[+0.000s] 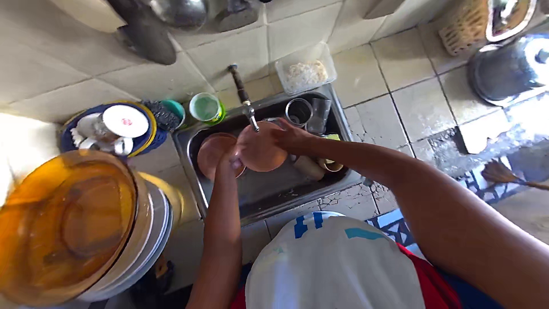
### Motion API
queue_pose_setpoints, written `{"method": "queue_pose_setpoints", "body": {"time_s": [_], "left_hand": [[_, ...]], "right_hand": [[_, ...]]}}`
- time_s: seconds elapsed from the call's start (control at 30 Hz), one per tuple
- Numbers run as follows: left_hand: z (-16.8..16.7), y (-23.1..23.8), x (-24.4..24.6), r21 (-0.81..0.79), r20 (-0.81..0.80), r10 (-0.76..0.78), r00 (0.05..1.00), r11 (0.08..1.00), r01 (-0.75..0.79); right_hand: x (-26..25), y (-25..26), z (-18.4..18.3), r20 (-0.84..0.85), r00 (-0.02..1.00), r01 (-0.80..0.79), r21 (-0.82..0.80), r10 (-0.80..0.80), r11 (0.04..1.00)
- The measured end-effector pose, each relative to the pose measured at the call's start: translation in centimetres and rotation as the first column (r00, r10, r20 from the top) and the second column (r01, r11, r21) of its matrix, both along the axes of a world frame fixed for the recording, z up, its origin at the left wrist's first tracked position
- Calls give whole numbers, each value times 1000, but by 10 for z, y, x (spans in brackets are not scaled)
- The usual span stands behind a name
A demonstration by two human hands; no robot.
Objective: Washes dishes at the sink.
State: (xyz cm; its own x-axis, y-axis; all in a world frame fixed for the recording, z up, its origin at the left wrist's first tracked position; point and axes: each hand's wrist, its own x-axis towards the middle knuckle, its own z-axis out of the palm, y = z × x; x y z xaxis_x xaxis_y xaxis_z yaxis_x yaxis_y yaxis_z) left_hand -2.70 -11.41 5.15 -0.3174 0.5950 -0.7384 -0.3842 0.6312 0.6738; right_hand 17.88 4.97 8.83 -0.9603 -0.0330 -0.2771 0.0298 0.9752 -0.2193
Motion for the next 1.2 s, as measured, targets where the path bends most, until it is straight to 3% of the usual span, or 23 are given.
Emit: {"method": "queue_pose_setpoints", "body": {"time_s": [0.07,0.13,0.17,0.23,0.3,0.37,0.4,0.43,0.47,0.5,0.53,0.6,0.67,0.73,0.83,0.9,0.97,1.07,1.2], "left_hand": [[-1,15,10,-21,-169,-199,965,980,199],[-7,28,23,48,-330,-289,899,946,322],[-7,33,29,79,-375,-325,868,922,379],[-3,28,45,253,-233,-319,919,892,374],[-10,12,57,443,118,-279,953,874,201],[-34,-8,63,534,372,-244,895,846,9],[-66,-16,62,639,443,-275,853,765,-85],[-129,-13,50,896,383,-548,744,416,-155],[-108,-21,51,770,486,-350,801,605,-203],[-56,-20,55,482,484,-27,875,843,-240],[-19,-10,55,254,375,184,909,922,-291],[7,0,48,150,127,385,914,903,-402],[11,-8,42,244,-149,507,849,851,-465],[11,-27,39,275,-460,566,684,823,-496],[4,-58,40,21,-806,365,466,804,-594],[-14,-69,42,-154,-831,285,478,707,-690],[-33,-70,44,-128,-797,370,477,668,-733],[-46,-70,48,-30,-758,463,459,679,-733],[-48,-80,42,-153,-744,360,563,728,-668]], "right_hand": [[20,-2,-2,-40,986,-158,98,162,983],[38,-19,18,-67,977,-202,47,204,978],[46,-23,25,-169,968,-192,-30,184,981],[52,-25,54,-168,983,-117,-285,71,951],[53,-19,76,-55,991,71,-563,-122,824],[55,-11,80,116,937,301,-746,-329,594],[56,-9,71,203,877,405,-799,-435,444],[55,-9,61,288,795,484,-832,-534,272],[53,-12,49,369,701,532,-841,-610,103],[49,-16,37,450,599,558,-828,-662,-59],[43,-21,26,527,484,569,-796,-698,-206],[24,-24,4,658,293,473,-730,-694,-493],[2,-27,-13,745,196,274,-666,-637,-694],[-19,-29,-30,769,150,142,-639,-621,-756],[-42,-29,-50,764,119,5,-639,-634,-769],[-53,-31,-62,756,140,-23,-643,-640,-765],[-59,-34,-67,745,185,-9,-651,-641,-759],[-56,-43,-64,753,240,42,-638,-612,-769],[-35,-53,-42,816,267,222,-569,-513,-792]]}}
